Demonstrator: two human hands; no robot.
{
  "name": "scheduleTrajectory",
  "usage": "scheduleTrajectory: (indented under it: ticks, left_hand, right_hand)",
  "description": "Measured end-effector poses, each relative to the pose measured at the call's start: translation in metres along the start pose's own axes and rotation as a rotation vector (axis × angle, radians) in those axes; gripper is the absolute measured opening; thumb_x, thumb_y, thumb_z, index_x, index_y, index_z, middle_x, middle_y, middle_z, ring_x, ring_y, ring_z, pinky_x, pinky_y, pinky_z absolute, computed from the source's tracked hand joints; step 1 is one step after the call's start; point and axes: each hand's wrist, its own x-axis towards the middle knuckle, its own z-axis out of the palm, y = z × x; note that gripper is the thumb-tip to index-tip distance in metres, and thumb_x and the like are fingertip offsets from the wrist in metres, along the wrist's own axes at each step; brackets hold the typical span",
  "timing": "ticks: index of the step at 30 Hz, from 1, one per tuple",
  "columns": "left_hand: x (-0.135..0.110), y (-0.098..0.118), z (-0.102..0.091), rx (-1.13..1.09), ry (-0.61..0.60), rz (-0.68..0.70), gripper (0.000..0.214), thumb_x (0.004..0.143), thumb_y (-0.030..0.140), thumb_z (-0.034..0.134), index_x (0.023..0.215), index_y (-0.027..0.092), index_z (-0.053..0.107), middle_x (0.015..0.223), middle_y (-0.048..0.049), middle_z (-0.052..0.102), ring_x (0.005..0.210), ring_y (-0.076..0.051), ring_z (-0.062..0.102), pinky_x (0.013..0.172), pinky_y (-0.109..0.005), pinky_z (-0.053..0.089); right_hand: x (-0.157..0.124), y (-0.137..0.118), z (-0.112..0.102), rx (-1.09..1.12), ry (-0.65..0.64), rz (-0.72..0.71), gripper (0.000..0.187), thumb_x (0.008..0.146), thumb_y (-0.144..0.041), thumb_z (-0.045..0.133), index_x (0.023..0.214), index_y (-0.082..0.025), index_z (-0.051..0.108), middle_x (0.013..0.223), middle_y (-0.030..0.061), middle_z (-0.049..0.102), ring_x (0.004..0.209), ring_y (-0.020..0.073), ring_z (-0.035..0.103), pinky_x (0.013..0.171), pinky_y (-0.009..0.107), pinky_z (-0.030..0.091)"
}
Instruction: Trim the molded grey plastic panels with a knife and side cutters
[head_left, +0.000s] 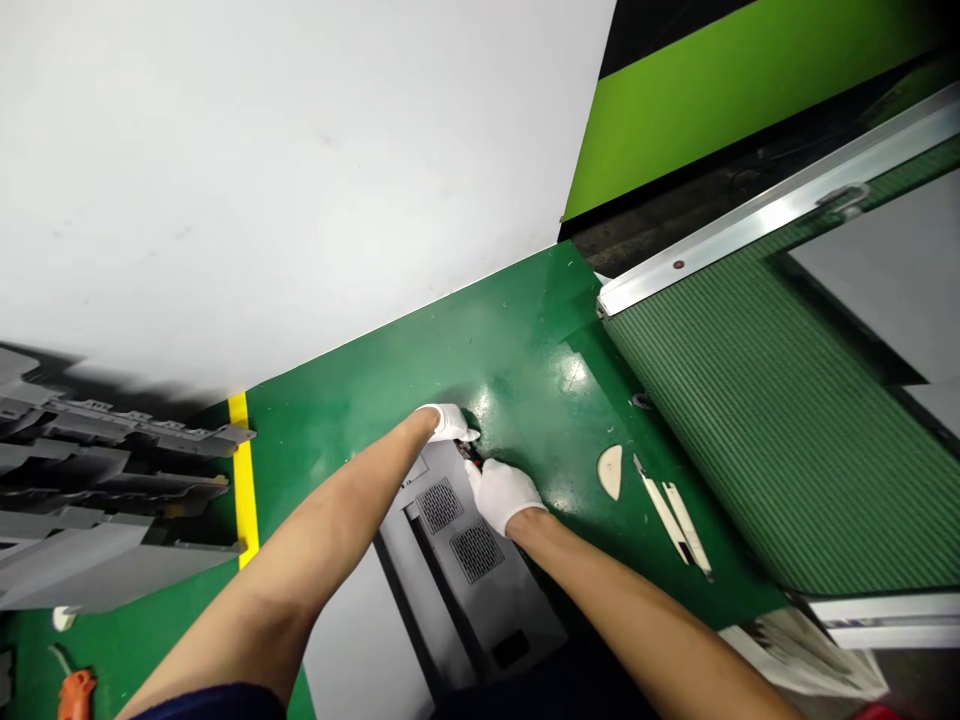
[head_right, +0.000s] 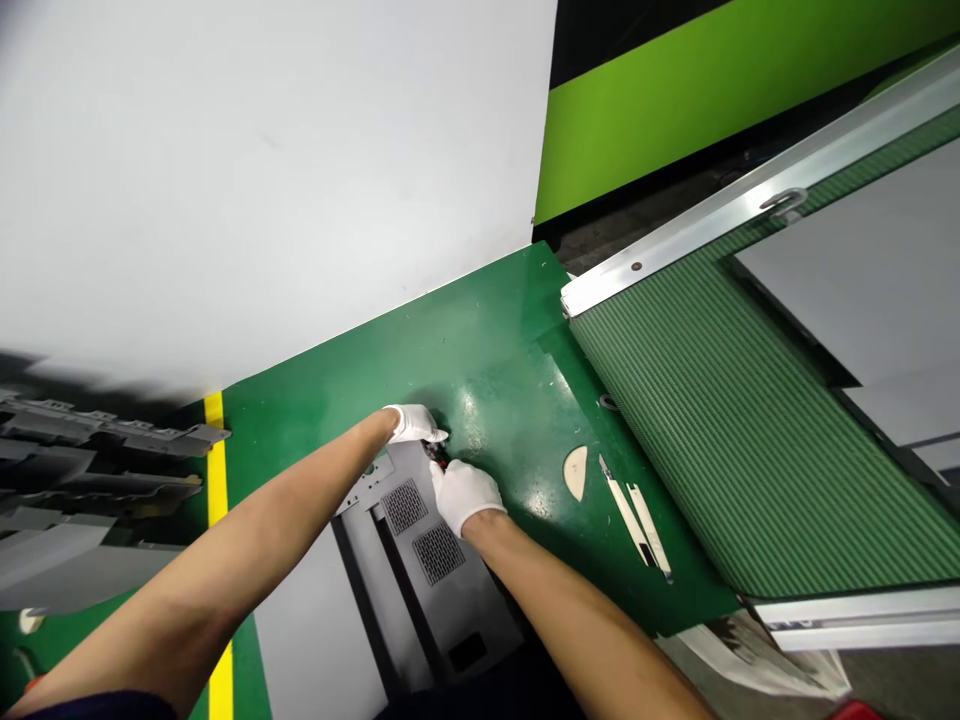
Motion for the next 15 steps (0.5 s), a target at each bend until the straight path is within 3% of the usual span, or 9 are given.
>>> scheduleTrajectory:
  ticks: [2,6,8,10,12,15]
  left_hand:
    - [-0.006,-0.005,0.004,-0.068,0.030,0.062,0.039,0.084,0.052,0.064,0.077,0.016,0.076,0.077,-0.0069,0.072,0.072,-0.018,0.059,0.076,-0.027,0.048]
    - [-0.031,-0.021,0.018,-0.418,0.218,0.381,0.050,0.085,0.060,0.060,0.082,0.013,0.075,0.092,-0.0095,0.072,0.086,-0.018,0.062,0.082,-0.027,0.050]
    - [-0.038,-0.025,0.023,-0.502,0.267,0.441,0.052,0.084,0.062,0.061,0.082,0.012,0.075,0.092,-0.0099,0.071,0.085,-0.018,0.062,0.081,-0.027,0.050]
    - [-0.038,-0.024,0.024,-0.456,0.252,0.355,0.052,0.085,0.061,0.060,0.086,0.011,0.075,0.090,-0.0092,0.072,0.081,-0.017,0.062,0.077,-0.027,0.050]
    - [-0.029,-0.019,0.021,-0.318,0.216,0.177,0.048,0.086,0.057,0.060,0.088,0.012,0.076,0.084,-0.0085,0.073,0.074,-0.016,0.061,0.072,-0.026,0.049]
    - [-0.008,-0.007,0.010,-0.144,0.176,0.008,0.042,0.075,0.055,0.072,0.073,0.012,0.075,0.062,-0.0069,0.068,0.062,-0.016,0.056,0.064,-0.027,0.046]
  right_hand:
    - [0.001,0.003,0.000,0.023,-0.018,-0.014,0.061,0.103,-0.053,0.023,0.098,-0.012,0.068,0.096,0.0216,0.075,0.091,0.0306,0.074,0.078,0.037,0.053]
    - [0.003,0.006,0.001,0.050,-0.039,-0.056,0.061,0.103,-0.054,0.023,0.100,-0.014,0.069,0.098,0.0203,0.076,0.095,0.0304,0.073,0.081,0.037,0.052]
    - [0.002,0.005,0.002,0.048,-0.024,-0.057,0.062,0.103,-0.055,0.023,0.100,-0.014,0.069,0.100,0.0214,0.075,0.096,0.0305,0.073,0.083,0.039,0.052]
    - [0.000,0.003,0.003,0.040,-0.001,-0.041,0.062,0.103,-0.055,0.023,0.100,-0.013,0.069,0.099,0.0223,0.075,0.094,0.0309,0.073,0.082,0.040,0.052]
    - [-0.003,0.000,0.004,0.027,0.034,-0.023,0.061,0.102,-0.053,0.024,0.099,-0.012,0.069,0.096,0.0224,0.075,0.090,0.0309,0.074,0.079,0.039,0.053]
    - [-0.009,-0.002,0.004,0.016,0.084,-0.009,0.059,0.103,-0.052,0.026,0.098,-0.011,0.069,0.092,0.0223,0.075,0.087,0.0302,0.074,0.076,0.038,0.053]
